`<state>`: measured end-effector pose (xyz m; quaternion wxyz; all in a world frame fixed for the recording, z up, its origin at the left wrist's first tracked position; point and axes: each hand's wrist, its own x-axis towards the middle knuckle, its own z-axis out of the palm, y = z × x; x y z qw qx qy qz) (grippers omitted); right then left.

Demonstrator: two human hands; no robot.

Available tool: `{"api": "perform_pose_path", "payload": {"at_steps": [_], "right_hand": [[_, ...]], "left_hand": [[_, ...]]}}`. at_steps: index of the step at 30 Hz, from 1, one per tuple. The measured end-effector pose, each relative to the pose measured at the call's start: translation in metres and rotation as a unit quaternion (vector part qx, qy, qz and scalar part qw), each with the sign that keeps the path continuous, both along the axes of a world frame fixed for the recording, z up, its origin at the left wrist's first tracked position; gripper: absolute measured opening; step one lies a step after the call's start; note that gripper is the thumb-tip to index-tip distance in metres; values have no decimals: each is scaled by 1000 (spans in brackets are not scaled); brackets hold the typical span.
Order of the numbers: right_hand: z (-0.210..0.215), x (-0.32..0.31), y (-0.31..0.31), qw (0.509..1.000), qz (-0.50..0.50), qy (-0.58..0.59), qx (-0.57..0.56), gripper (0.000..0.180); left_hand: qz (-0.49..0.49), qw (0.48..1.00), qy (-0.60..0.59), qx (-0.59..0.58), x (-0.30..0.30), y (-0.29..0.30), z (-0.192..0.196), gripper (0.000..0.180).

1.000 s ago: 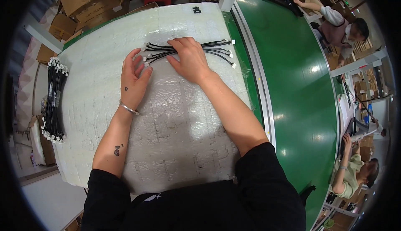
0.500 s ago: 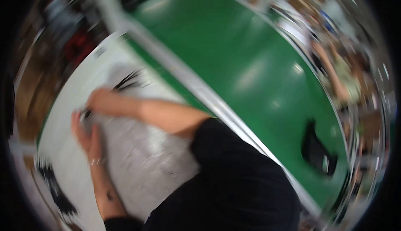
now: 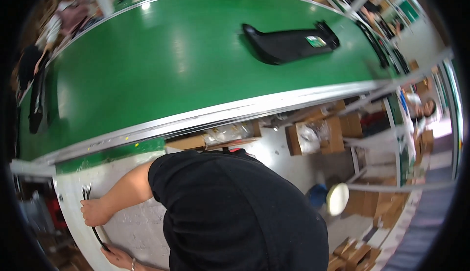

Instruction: Connect wires to circuit boards and assemble electronic components on a factory production line.

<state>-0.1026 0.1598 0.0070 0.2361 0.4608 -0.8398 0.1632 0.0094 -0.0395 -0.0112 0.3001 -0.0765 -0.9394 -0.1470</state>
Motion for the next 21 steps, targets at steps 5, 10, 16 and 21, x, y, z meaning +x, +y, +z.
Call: {"api": "perform_pose_path", "payload": {"at_steps": [5, 10, 16, 21], "right_hand": [[-10, -6, 29, 981, -98, 79, -147, 17], [10, 12, 42, 949, -16, 157, -272, 24], [31, 22, 40, 918, 43, 167, -356, 39], [13, 34, 30, 927, 96, -41, -361, 41]], "left_hand": [[25, 994, -96, 55, 9, 44, 36, 32], [67, 967, -63, 239, -10, 31, 24, 35], [63, 955, -58, 284, -12, 26, 26, 37], [31, 615, -127, 778, -6, 62, 54, 36]]}}
